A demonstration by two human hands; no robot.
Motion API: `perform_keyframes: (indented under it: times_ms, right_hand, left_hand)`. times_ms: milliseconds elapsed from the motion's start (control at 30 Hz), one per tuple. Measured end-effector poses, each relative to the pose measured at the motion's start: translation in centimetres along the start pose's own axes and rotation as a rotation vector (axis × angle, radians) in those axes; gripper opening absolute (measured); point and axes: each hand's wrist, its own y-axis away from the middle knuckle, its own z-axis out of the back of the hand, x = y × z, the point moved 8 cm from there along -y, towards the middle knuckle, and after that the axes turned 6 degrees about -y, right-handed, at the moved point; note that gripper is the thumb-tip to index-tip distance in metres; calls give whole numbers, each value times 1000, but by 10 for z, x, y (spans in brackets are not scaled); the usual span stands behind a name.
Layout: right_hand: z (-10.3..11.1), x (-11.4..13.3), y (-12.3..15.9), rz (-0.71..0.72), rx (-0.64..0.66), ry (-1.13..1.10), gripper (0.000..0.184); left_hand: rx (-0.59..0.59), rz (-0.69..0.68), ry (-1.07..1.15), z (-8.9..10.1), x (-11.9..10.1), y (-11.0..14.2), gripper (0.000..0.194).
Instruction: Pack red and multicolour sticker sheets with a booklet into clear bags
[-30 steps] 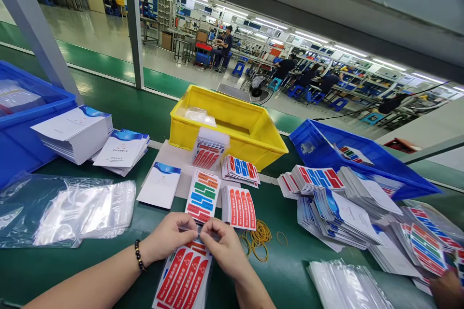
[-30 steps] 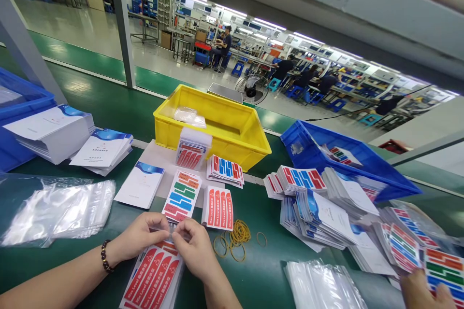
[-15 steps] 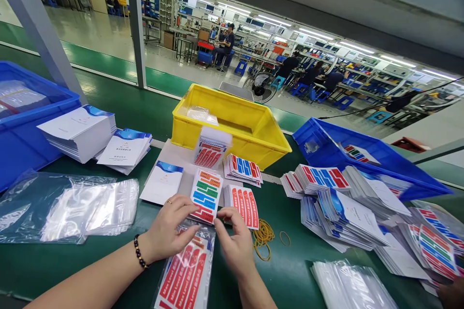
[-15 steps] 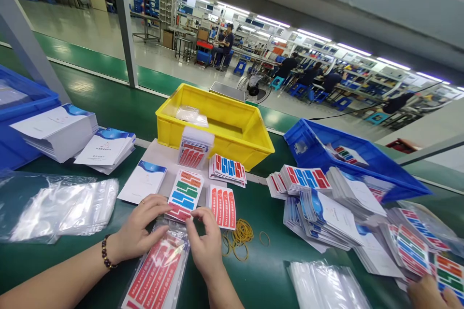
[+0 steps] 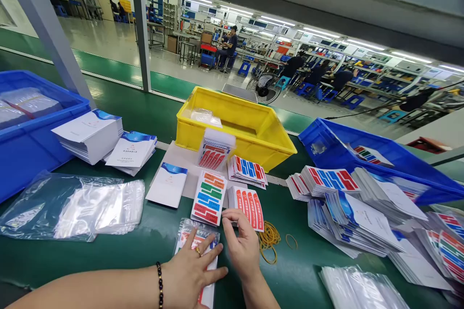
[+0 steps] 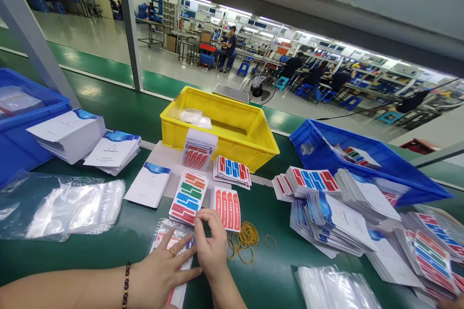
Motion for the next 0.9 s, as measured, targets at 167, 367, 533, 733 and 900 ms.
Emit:
perform_keyframes:
  times_ms: [167,367,533,733,900]
  right_hand:
    - [-5,2,0,35,32,9,13]
    - [1,10,3,185,-25,49,9]
    - [9,20,4,267,-73,43,8]
    - [10,22,5,282,-69,31,6]
    - [8,23,6,284,-69,0,8]
  left_hand:
    - [9,-18,12,5,-1,-3,71]
    - [-170,93,88,55,9,13,33]
    - [-289,685,-7,107,91,87,25]
    - [-143,1181,-27,108,166,182,14]
    - [-149,1137,-33,106,164,184,10]
